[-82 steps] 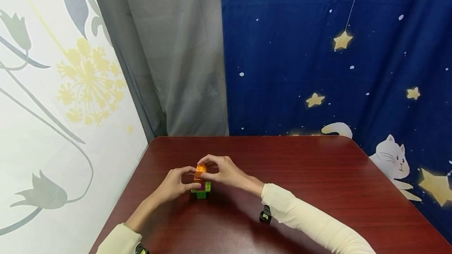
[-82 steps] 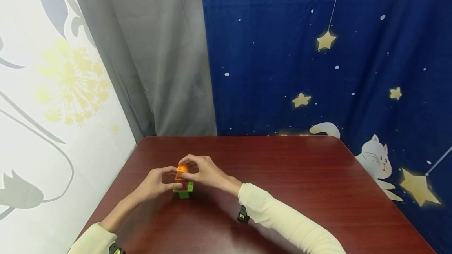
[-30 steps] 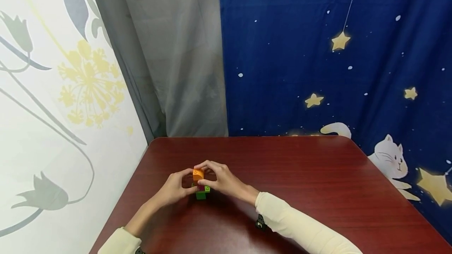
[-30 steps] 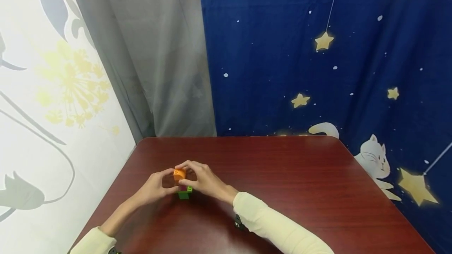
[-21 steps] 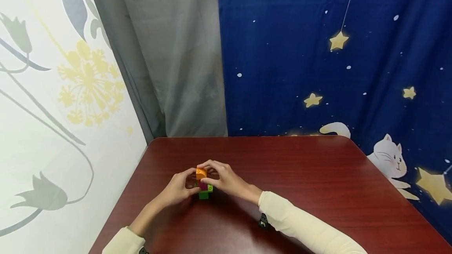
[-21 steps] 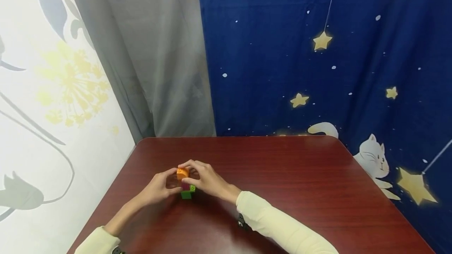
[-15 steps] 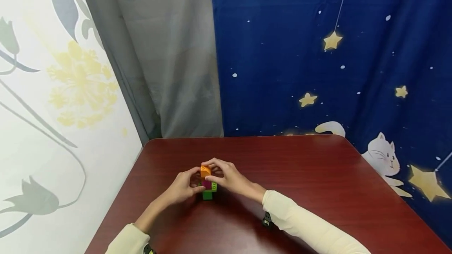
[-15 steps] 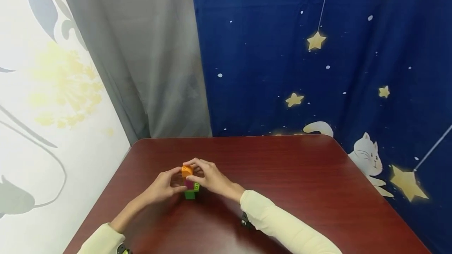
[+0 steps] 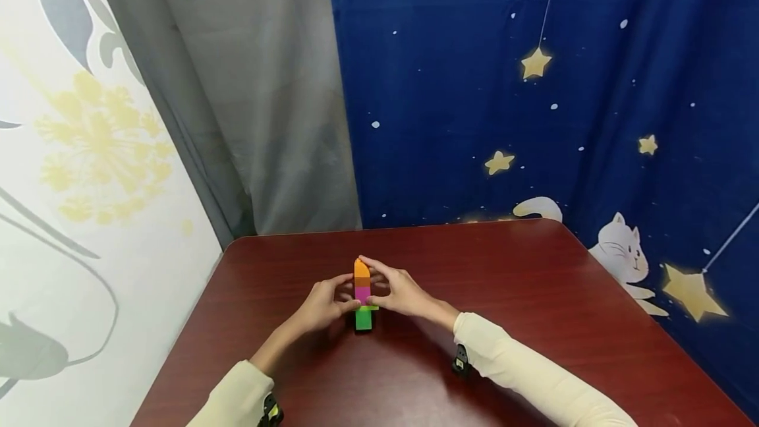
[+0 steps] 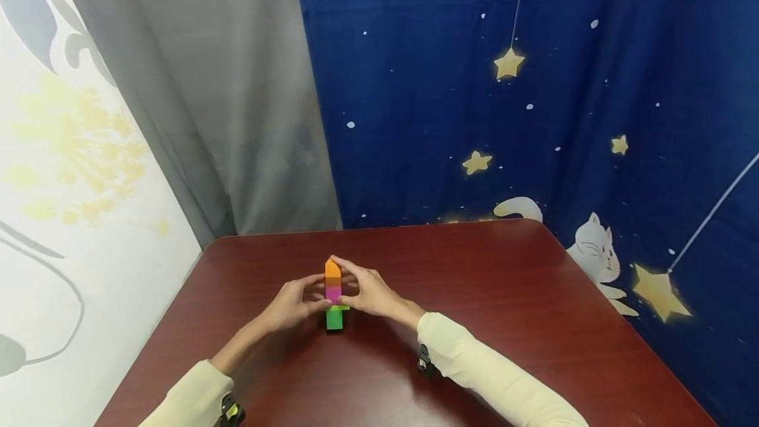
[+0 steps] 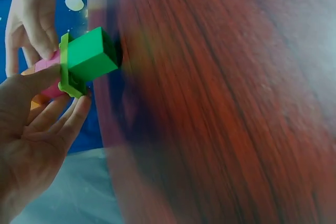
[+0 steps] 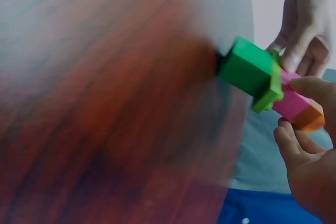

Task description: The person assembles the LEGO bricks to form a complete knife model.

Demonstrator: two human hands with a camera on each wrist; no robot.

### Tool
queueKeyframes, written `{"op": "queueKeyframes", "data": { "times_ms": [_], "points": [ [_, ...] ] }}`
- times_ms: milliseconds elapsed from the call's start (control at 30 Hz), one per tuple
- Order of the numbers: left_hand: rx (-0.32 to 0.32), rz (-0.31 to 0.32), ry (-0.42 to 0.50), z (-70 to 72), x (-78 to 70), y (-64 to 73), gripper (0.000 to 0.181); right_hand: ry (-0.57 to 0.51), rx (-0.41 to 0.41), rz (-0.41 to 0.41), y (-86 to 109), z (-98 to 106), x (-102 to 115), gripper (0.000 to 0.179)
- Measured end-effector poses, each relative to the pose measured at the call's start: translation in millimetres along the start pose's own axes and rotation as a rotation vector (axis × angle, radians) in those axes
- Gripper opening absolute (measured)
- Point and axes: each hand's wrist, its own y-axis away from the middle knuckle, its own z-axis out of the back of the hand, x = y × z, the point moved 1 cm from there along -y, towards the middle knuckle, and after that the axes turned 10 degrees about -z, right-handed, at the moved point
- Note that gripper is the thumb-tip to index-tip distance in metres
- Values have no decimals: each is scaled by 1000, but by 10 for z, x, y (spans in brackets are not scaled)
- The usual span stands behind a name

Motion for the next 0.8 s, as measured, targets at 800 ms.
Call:
{"op": "queueKeyframes", "data": {
  "times_ms": [800],
  "points": [
    [-41, 71, -98, -172, 202, -170, 34, 38, -115, -328, -113, -82, -296, 44]
  ]
}}
